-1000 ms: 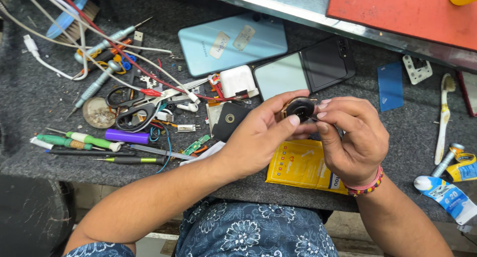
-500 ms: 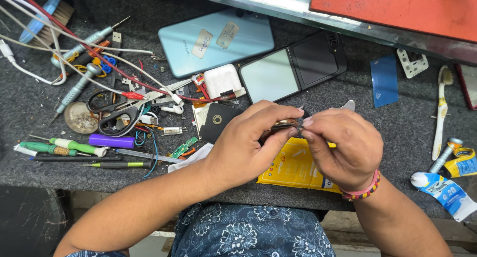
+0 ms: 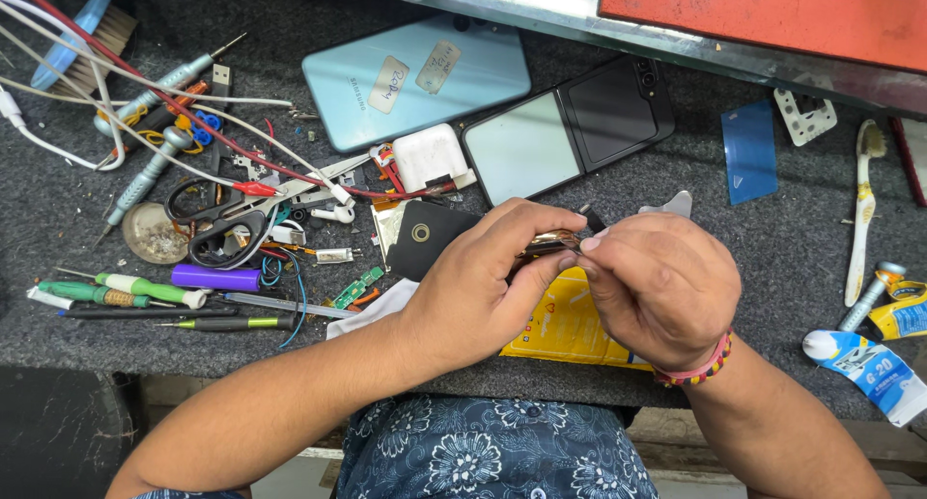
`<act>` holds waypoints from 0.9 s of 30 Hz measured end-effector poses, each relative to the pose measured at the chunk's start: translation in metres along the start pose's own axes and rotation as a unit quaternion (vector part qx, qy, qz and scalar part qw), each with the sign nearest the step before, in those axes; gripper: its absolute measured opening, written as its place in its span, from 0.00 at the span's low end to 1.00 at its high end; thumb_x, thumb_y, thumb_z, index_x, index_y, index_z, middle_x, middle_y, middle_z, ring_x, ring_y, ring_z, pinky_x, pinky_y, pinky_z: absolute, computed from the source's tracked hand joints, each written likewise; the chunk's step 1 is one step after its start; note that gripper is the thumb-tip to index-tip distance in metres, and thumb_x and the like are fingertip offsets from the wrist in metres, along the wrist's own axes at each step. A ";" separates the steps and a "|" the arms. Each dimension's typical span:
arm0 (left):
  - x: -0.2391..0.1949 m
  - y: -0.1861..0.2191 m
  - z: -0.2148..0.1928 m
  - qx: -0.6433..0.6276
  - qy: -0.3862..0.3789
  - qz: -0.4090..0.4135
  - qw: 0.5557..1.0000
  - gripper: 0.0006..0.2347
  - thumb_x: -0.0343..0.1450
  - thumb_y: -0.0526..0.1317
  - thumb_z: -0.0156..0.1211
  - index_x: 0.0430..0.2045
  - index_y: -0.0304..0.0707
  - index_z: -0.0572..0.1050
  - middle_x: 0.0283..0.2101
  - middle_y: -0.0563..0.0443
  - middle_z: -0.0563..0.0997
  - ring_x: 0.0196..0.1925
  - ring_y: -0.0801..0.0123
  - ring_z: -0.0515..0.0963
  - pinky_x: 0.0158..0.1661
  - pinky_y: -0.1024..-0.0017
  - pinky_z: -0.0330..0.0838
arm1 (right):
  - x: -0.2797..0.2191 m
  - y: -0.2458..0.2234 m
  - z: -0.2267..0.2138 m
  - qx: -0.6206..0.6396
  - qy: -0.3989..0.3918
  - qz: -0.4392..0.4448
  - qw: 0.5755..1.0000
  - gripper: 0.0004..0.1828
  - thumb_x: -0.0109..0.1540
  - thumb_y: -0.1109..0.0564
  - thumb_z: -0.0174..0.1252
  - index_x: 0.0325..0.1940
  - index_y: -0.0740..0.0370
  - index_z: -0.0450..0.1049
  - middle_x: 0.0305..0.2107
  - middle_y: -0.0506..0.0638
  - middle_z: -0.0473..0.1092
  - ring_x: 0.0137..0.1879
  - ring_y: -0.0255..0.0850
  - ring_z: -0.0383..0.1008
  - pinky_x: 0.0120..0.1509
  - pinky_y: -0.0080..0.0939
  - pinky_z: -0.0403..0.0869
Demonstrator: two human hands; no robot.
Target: The person uses a metal spudger to pry and separate components on a small circular electronic device. They repeatedly lift and adjust a thin internal layer while holding the device steady with the other hand.
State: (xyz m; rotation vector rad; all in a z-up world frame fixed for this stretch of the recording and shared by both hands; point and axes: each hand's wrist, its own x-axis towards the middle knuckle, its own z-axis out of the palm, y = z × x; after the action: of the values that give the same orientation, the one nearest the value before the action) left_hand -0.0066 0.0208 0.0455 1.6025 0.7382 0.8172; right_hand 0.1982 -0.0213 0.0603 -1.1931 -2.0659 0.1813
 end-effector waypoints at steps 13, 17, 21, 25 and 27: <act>-0.006 -0.004 0.003 0.017 0.000 0.000 1.000 0.13 0.75 0.30 0.57 0.54 0.34 0.69 0.49 0.41 0.76 0.52 0.52 0.81 0.52 0.65 0.76 | 0.009 -0.002 -0.003 -0.124 -0.026 -0.122 0.984 0.15 0.58 0.69 0.66 0.48 0.67 0.76 0.34 0.51 0.74 0.38 0.47 0.78 0.44 0.46 0.78; -0.007 -0.004 0.001 0.011 -0.003 -0.004 1.000 0.13 0.75 0.30 0.56 0.54 0.34 0.69 0.49 0.41 0.76 0.53 0.52 0.81 0.52 0.65 0.76 | 0.009 -0.001 0.004 -0.078 -0.009 -0.078 0.994 0.13 0.59 0.69 0.67 0.47 0.66 0.75 0.32 0.51 0.74 0.37 0.47 0.77 0.43 0.46 0.76; -0.006 -0.005 0.000 0.012 -0.013 0.014 1.000 0.12 0.75 0.31 0.56 0.53 0.34 0.69 0.50 0.41 0.76 0.55 0.51 0.80 0.55 0.64 0.75 | 0.007 0.000 0.004 0.007 -0.007 -0.002 1.000 0.10 0.61 0.67 0.66 0.45 0.64 0.76 0.30 0.51 0.73 0.36 0.46 0.77 0.43 0.44 0.75; -0.005 -0.005 -0.001 0.011 -0.031 0.008 0.999 0.11 0.75 0.31 0.57 0.52 0.34 0.70 0.51 0.41 0.77 0.56 0.51 0.80 0.55 0.64 0.75 | 0.006 0.002 0.000 0.086 -0.037 0.079 0.992 0.06 0.61 0.66 0.65 0.40 0.64 0.77 0.28 0.51 0.73 0.34 0.44 0.76 0.40 0.41 0.72; -0.003 -0.006 -0.002 0.007 -0.044 0.010 0.999 0.11 0.75 0.31 0.57 0.51 0.33 0.70 0.50 0.41 0.77 0.55 0.51 0.80 0.55 0.64 0.75 | 0.006 0.003 -0.005 0.118 -0.059 0.109 0.985 0.04 0.60 0.66 0.64 0.39 0.64 0.77 0.27 0.50 0.73 0.33 0.43 0.76 0.39 0.40 0.71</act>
State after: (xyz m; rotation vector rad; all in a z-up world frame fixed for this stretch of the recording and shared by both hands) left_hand -0.0106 0.0202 0.0394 1.6494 0.6676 0.7534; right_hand 0.2016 -0.0158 0.0656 -1.2813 -1.9451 0.5969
